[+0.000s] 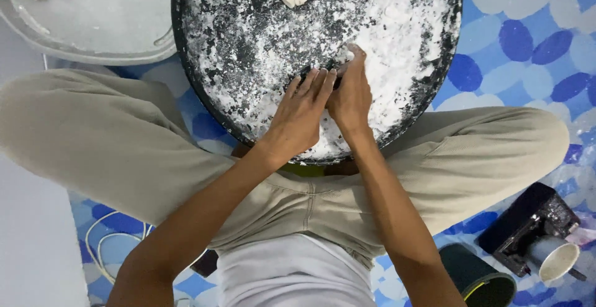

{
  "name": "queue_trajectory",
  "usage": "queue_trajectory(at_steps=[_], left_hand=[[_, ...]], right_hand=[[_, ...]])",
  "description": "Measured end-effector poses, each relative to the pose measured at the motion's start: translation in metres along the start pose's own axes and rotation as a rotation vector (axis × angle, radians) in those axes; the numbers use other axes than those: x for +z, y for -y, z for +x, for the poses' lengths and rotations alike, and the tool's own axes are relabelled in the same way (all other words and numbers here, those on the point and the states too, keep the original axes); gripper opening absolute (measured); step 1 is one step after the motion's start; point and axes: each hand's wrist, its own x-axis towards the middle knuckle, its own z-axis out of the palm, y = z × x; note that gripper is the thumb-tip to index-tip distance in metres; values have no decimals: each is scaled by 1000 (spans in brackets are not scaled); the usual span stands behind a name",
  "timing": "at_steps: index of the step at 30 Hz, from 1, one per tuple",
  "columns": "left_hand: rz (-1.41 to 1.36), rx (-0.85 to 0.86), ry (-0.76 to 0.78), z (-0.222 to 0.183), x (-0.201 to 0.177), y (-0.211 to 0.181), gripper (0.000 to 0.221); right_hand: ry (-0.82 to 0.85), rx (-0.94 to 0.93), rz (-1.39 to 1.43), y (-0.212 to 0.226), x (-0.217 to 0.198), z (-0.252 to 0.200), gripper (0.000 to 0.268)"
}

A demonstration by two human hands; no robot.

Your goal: Shaping small pieces of dough into balls by hand on a floured tray while sitting on the floor.

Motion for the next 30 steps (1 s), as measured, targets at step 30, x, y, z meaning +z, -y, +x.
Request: queue_trajectory(at_steps=[30], left_hand=[[260,-16,194,-5,4,13,88]], right_hand=[[55,-284,-215,-27,-32,-37,43]])
